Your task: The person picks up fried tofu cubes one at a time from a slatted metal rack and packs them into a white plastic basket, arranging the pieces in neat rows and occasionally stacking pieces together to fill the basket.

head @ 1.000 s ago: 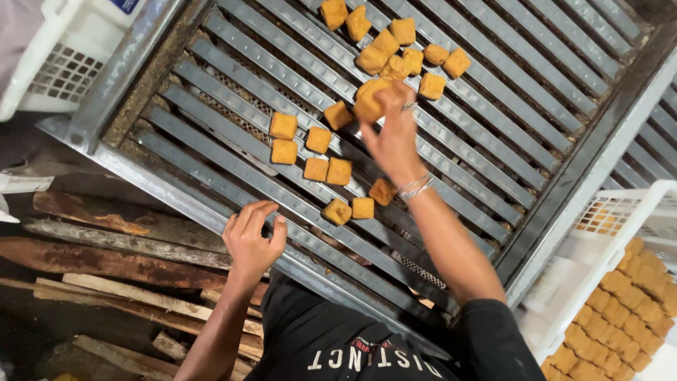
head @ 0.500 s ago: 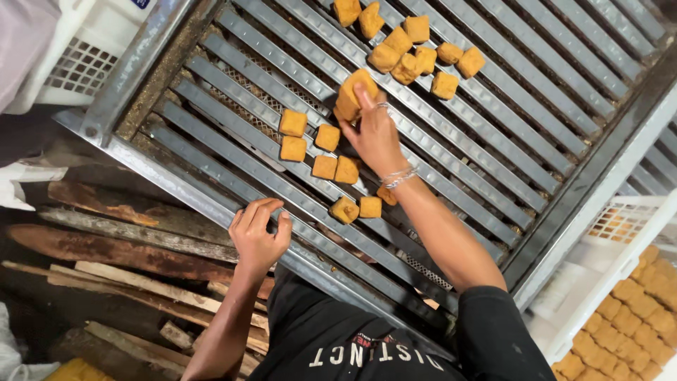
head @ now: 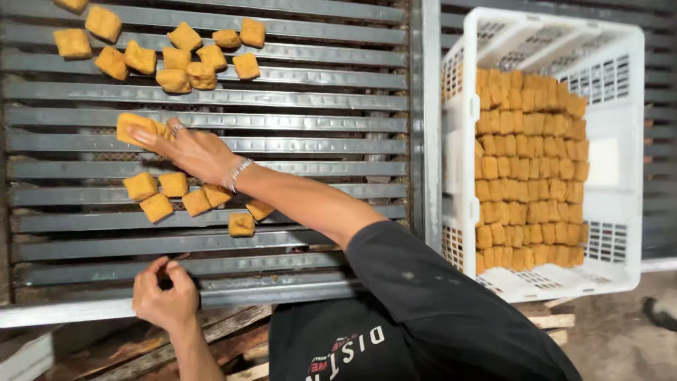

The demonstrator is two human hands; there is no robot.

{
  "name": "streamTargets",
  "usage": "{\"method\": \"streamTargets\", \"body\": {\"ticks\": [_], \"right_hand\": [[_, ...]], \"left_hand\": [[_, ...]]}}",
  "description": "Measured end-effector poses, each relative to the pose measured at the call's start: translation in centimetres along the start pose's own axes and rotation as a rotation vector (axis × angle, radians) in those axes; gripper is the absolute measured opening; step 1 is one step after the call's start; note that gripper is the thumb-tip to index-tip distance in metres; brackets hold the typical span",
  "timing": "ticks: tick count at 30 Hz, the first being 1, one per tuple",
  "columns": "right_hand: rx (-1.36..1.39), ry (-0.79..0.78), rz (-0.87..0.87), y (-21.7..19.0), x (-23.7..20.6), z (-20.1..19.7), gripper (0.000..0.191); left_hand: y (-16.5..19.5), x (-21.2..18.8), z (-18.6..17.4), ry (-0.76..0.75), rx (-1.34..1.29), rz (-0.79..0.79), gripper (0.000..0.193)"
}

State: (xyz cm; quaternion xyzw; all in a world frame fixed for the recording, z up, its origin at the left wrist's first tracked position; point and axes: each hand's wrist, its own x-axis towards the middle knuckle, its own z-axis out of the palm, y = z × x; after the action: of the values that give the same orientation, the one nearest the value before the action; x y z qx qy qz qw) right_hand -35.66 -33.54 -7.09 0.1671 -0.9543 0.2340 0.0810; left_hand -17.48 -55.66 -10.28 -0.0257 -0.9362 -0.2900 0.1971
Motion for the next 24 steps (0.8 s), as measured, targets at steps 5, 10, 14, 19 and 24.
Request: {"method": "streamTargets", "body": {"ticks": [5,10,14,19,24], "right_hand": [[0.227,0.137,0.011,1.4,0.8,-5.7,0.094],[0.271,0.274,-0.069,13.1,-8.8,-18.3,0.096],[0.032,0.304,0.034,24.9,-25.2,-33.6,0.081],[-0.484,0.056,0.202,32.2,-39.6,-45.4,0.072],[-0.506,-0.599,0.818,38.2,-40.8,-45.3,0.052]], "left_hand": [[-0.7,0.2,-0.5,0.019,0.026,0.0,0.01],[-0.9,0.3,-0.1,-0.001,0.062,0.094,0.013],[-0.2,2.5,0.8,-0.018,0.051,0.041,0.015],[3.0,5.2,2.1,0.012,0.041,-0.074,0.013],[12.9,3.2,7.3,0.091,-0.19,0.117,0.013]]}}
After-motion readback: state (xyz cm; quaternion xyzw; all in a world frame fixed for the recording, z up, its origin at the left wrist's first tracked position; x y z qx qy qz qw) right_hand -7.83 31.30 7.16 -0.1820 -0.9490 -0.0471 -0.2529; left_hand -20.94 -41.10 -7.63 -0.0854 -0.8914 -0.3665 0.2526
